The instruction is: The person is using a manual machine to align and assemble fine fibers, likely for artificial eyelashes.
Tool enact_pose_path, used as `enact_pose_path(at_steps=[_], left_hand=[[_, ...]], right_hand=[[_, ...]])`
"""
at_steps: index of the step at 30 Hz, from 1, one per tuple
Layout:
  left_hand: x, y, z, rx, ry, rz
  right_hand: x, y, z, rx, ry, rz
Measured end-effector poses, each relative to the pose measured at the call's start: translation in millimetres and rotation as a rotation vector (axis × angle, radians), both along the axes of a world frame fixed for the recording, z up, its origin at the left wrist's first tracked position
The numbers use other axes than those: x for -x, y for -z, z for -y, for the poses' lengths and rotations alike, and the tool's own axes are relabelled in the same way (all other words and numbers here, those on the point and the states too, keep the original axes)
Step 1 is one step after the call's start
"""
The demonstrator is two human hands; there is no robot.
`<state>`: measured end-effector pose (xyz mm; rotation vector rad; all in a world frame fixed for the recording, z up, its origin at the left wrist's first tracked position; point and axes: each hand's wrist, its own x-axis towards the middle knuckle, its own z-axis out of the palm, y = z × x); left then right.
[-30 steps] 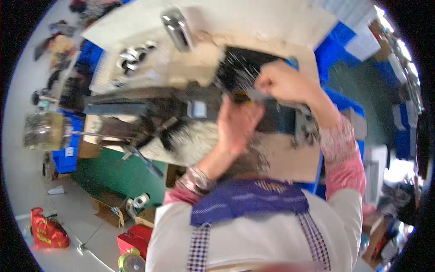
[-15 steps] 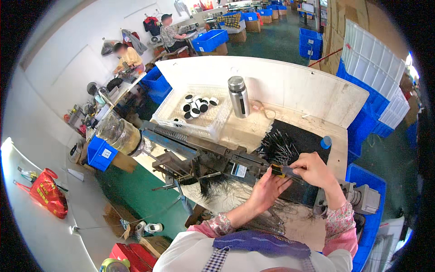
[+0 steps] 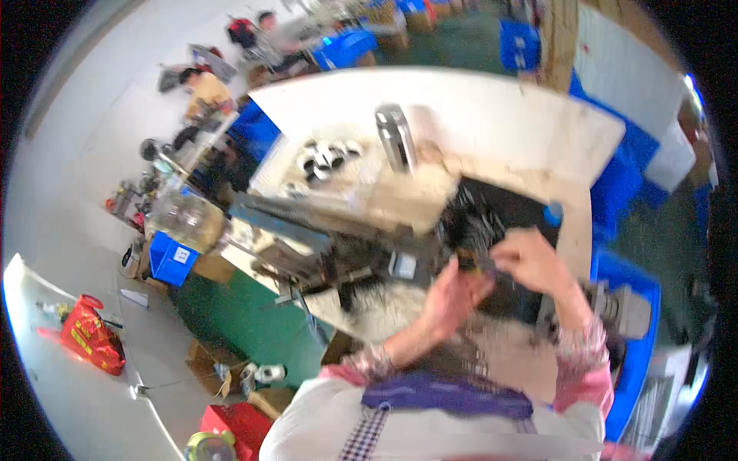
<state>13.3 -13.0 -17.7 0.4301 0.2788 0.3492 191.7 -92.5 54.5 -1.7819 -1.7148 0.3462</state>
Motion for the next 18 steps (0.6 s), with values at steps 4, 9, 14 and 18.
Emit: enact_pose_path(at_steps=[4, 9, 14, 18], left_hand=[[-1, -15, -6, -0.074, 0.019, -0.143], [-4, -10, -13, -0.017, -0.057, 0.03], [-5, -4, -12, 0.057, -0.041, 0.123], [3, 2, -24, 0.264, 0.146, 0.383]], right_hand=[[-4, 2, -10, -0.003, 0.036, 0.065], [-4, -19, -8, 0.125, 0.032, -0.086], [8, -28, 0, 0.229, 0.122, -0.101], [15, -35, 4, 0.229, 0.128, -0.157]])
